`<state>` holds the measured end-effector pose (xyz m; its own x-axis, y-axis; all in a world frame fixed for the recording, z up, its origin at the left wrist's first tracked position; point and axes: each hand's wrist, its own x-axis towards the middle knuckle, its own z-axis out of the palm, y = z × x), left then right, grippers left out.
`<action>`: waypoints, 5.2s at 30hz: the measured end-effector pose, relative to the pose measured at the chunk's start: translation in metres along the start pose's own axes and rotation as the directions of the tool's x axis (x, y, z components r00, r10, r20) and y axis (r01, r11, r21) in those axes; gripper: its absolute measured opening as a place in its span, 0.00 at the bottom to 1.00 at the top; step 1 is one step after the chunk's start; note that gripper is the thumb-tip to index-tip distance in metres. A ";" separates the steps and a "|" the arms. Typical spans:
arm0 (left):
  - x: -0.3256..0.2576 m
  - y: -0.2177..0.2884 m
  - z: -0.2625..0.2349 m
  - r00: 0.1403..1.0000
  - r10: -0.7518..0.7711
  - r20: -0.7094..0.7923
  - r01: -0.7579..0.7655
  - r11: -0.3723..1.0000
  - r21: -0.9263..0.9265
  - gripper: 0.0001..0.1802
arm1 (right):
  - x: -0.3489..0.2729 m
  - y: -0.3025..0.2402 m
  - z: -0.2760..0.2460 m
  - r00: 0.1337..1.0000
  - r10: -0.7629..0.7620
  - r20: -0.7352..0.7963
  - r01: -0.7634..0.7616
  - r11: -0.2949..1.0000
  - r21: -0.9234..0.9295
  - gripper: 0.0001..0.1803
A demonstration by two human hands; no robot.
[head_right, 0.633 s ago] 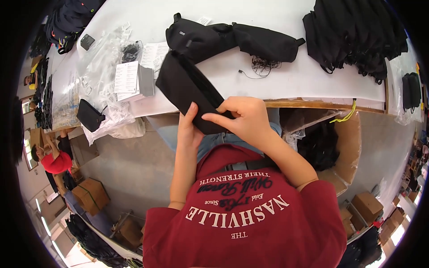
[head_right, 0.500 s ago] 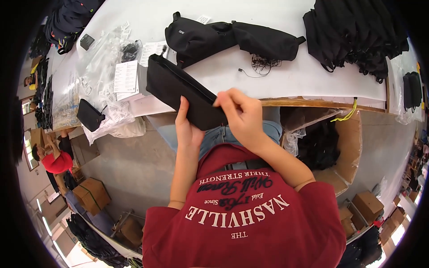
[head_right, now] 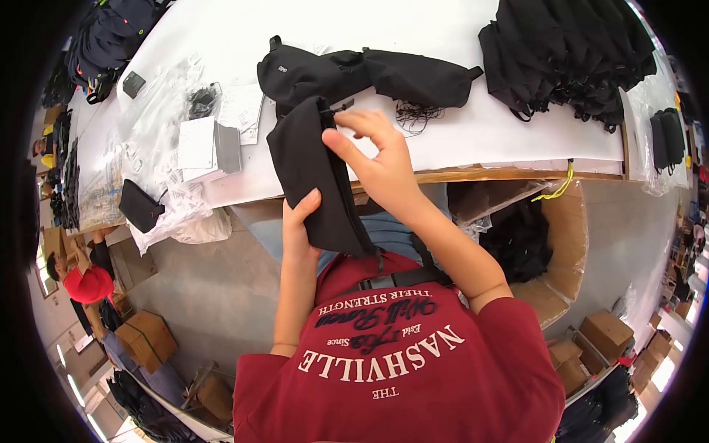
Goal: Insert warranty/instruction cards and packets into black fabric pouches.
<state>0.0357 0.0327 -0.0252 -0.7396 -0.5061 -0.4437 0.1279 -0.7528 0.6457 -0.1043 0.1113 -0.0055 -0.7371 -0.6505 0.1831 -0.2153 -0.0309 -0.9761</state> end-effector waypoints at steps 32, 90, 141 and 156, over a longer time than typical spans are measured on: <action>0.042 0.029 -0.010 0.995 -0.083 0.062 0.097 0.956 -0.278 0.16 | -0.031 -0.038 -0.012 0.938 -0.039 0.344 0.067 0.995 -0.069 0.08; 0.016 0.005 -0.009 0.954 -0.164 0.251 0.202 0.970 -0.136 0.28 | -0.028 -0.031 -0.015 0.911 -0.318 0.263 0.395 0.855 -0.336 0.12; 0.010 0.056 -0.019 0.857 0.445 0.259 -0.510 0.660 0.551 0.27 | -0.009 -0.039 -0.066 0.956 0.001 0.293 0.027 0.995 -0.092 0.25; 0.023 0.051 -0.023 0.756 0.565 0.329 -0.637 0.521 0.569 0.10 | 0.004 -0.050 -0.090 0.873 0.105 0.476 0.019 0.968 -0.249 0.15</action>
<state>0.0406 -0.0273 -0.0169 -0.7045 -0.6700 0.2340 0.1616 0.1696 0.9722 -0.1542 0.1791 0.0542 -0.3617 -0.9323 0.0017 -0.3826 0.1468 -0.9122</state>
